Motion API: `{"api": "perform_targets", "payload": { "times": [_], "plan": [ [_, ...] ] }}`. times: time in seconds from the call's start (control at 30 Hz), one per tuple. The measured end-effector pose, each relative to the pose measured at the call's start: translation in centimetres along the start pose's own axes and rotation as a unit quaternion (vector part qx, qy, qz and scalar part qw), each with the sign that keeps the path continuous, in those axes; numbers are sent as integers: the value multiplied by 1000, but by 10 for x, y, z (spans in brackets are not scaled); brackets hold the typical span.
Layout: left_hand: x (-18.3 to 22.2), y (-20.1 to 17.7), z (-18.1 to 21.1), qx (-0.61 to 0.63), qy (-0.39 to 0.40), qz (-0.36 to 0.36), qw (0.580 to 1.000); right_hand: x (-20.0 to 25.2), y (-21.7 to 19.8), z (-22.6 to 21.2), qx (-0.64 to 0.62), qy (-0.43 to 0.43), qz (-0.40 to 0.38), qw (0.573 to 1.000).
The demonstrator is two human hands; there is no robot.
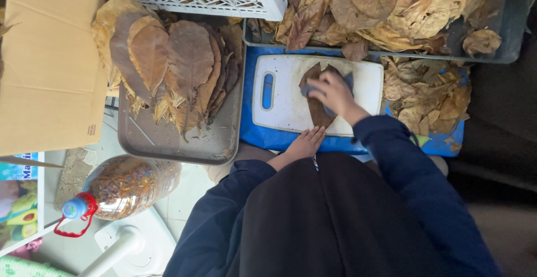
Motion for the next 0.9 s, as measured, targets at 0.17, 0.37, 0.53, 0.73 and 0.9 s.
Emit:
{"api": "perform_targets", "payload": {
  "times": [0.17,0.37,0.53,0.73,0.9],
  "plan": [
    [-2,4,-1,-21,4,-35,999,59,-23,-43,2,-163,36,986],
    [-4,8,1,0,-4,-13,1000,12,-43,17,107,-61,130,984],
    [-8,22,-1,13,12,24,1000,12,-27,47,43,-7,141,989],
    [-5,19,2,11,3,83,996,56,-26,-26,36,-174,42,983],
    [-11,24,0,9,-4,72,997,11,-27,8,42,-54,78,995]
  ]
}}
Point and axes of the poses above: each hand's wrist, its own x-axis away from the middle knuckle, its own y-axis out of the palm, z = x × y, the point moved 5 cm from there along -x, towards the middle knuckle, and after that the axes turned 3 degrees about -z, right-handed, at the moved point
